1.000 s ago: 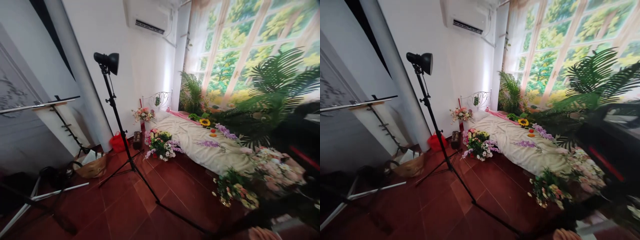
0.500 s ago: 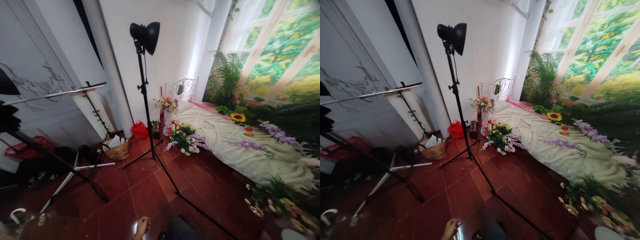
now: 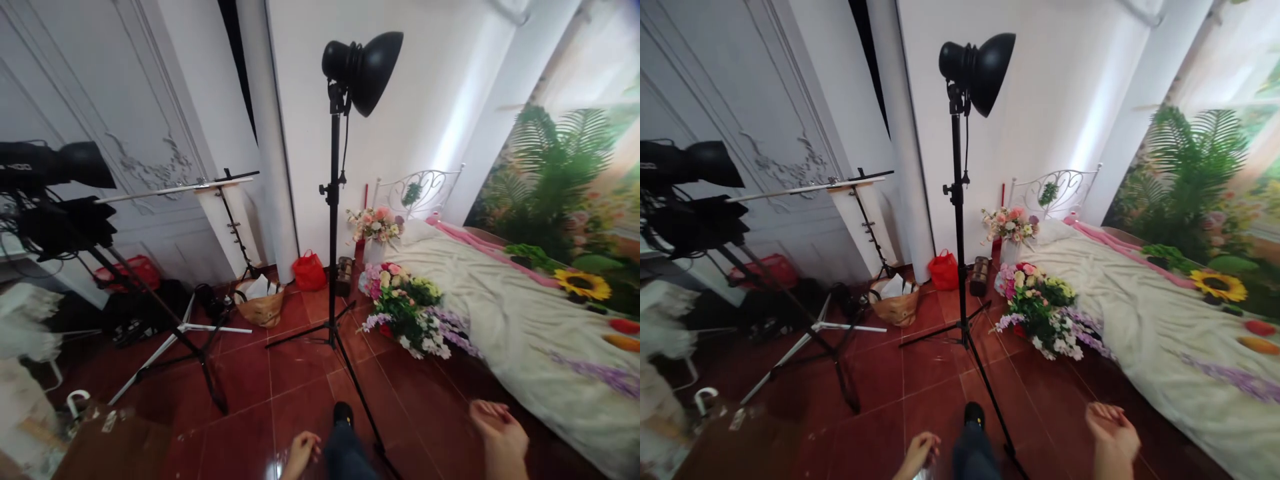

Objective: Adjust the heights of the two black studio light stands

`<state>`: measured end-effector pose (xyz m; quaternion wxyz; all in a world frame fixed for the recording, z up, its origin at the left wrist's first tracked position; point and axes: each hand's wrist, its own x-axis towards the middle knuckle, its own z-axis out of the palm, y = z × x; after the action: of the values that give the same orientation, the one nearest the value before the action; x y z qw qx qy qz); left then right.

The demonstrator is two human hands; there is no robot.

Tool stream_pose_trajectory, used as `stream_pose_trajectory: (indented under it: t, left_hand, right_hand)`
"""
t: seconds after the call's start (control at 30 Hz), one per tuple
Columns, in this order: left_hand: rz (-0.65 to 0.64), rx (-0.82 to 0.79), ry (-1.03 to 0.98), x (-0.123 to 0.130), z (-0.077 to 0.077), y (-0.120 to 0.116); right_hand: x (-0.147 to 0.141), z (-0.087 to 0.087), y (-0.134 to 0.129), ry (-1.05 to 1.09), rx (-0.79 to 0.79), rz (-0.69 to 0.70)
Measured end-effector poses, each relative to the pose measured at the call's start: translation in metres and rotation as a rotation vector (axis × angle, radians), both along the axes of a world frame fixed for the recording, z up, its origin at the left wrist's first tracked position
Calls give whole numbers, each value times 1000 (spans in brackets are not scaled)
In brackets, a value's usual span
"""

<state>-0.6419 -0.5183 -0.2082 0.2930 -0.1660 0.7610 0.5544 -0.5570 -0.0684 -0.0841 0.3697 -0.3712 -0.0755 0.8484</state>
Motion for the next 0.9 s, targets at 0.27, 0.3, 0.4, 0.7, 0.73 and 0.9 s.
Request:
stream_pose_trajectory:
  t: [0.27,0.3,0.4,0.7,0.73,0.9]
  left_hand:
    - [-137,273,523,-286,149,119]
    - [-150,281,598,-320,175,137]
    - [-160,332,829,-404,253,188]
    - [16,497,1080,-511,406,272]
    - [14,521,1086,-516,416,275]
    - [-76,606,1105,-535,446,283]
  right_hand:
    - [-242,26,-9,148,202,622]
    - [-267,32,-6,139,203,697]
    - [-335,48,2,35,272,936]
    - [-477,43,-11,-311,426,1273]
    - [-489,41,-16,-336,441,1291]
    - [-541,51,-32,-422,524,1359]
